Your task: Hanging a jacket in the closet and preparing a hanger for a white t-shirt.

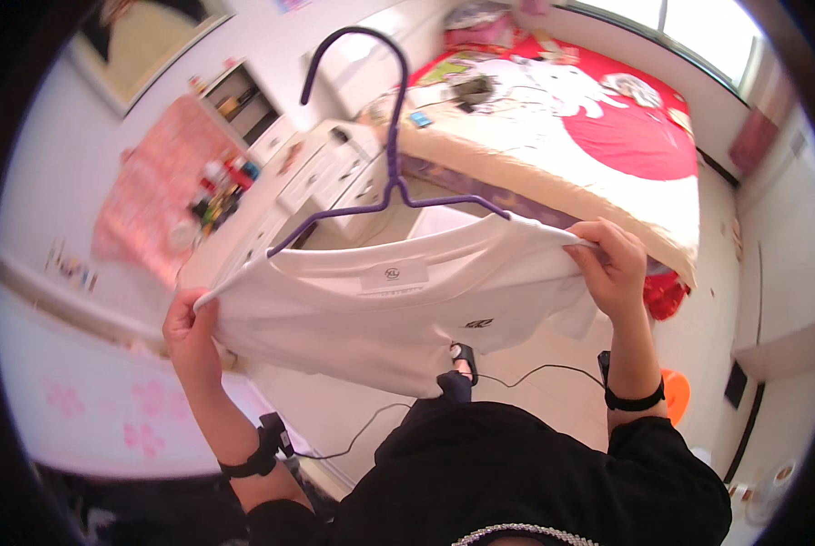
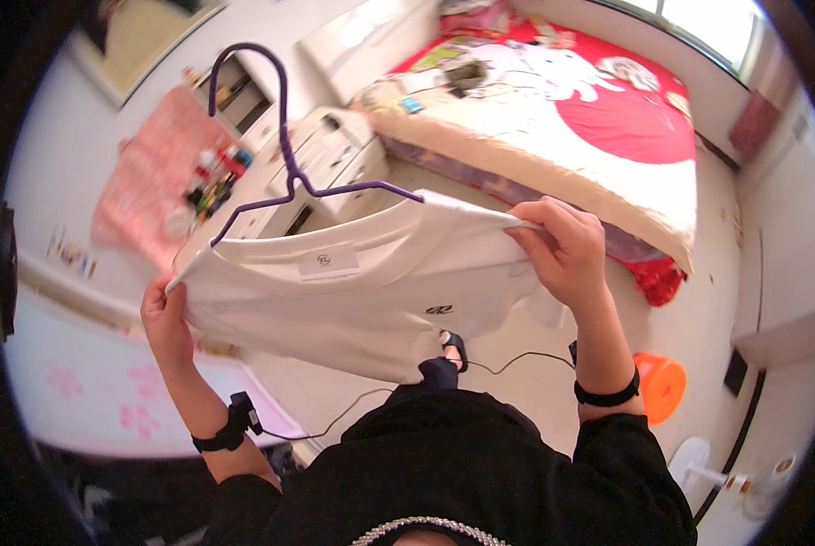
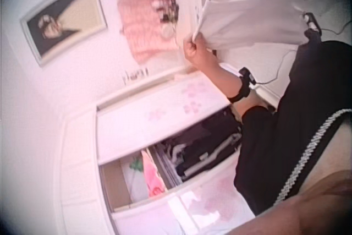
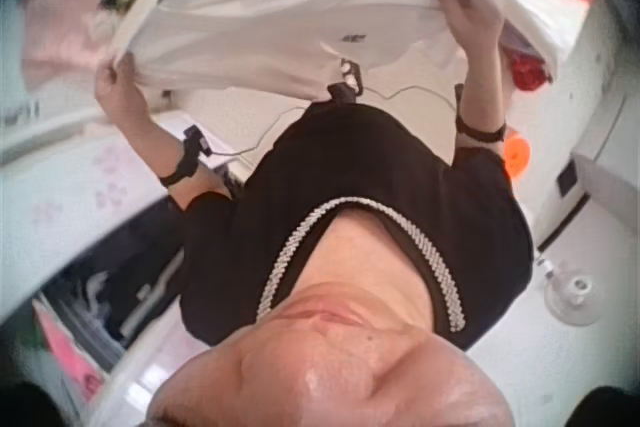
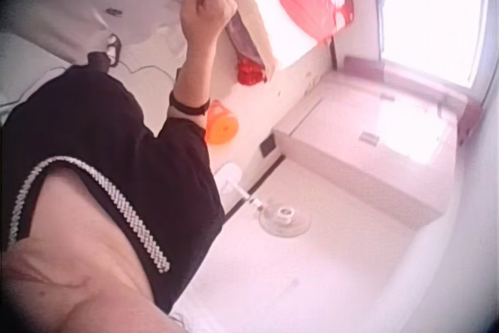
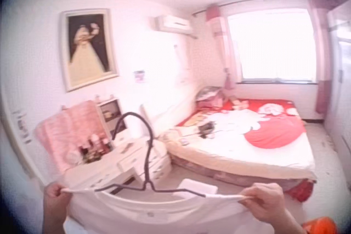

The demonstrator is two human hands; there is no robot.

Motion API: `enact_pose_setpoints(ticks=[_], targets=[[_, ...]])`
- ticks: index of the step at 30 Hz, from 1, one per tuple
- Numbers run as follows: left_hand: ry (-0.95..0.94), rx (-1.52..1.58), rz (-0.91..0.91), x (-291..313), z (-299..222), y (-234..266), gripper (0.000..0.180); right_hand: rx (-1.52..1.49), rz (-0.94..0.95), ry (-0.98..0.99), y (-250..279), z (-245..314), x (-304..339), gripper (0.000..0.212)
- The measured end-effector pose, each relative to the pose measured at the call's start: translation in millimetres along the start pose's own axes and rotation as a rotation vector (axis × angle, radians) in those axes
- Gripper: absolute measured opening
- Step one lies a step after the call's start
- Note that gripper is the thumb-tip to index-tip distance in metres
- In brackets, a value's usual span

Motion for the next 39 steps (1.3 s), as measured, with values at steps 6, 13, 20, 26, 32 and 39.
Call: enact_pose_setpoints(ticks=[6, 13, 20, 26, 32, 39], targets=[[0.038, 0.165, 0.193, -92, 45, -214, 0.003, 0.285, -0.122, -0.003, 108, -99, -74, 0.013], [-0.113, 0.334, 0.327, -224, 83, -410, 0.009, 0.497, -0.062, 0.047, 166, -167, -178, 0.016], [-0.014, 0.362, 0.522, -303, 98, -612, 0.003, 0.676, -0.221, -0.088, 218, -287, -272, 0.014], [-0.009, 0.304, 0.573, -339, 75, -774, 0.004, 0.637, -0.272, -0.247, 297, -412, -325, 0.013], [-0.074, 0.076, 0.541, -380, 30, -916, 0.007, 0.601, -0.282, -0.301, 379, -532, -406, 0.011], [-0.134, -0.045, 0.414, -422, -16, -999, 0.010, 0.456, -0.234, -0.204, 435, -638, -515, 0.010]])
Point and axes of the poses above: each hand's wrist, its own x-axis away from the middle knuckle, its own y-axis out of the back of the hand, z = x × y, the point moved 4 cm from there along -x, towards the middle knuckle, and after that the axes turned 14 degrees about -y, right-handed, at the moved point
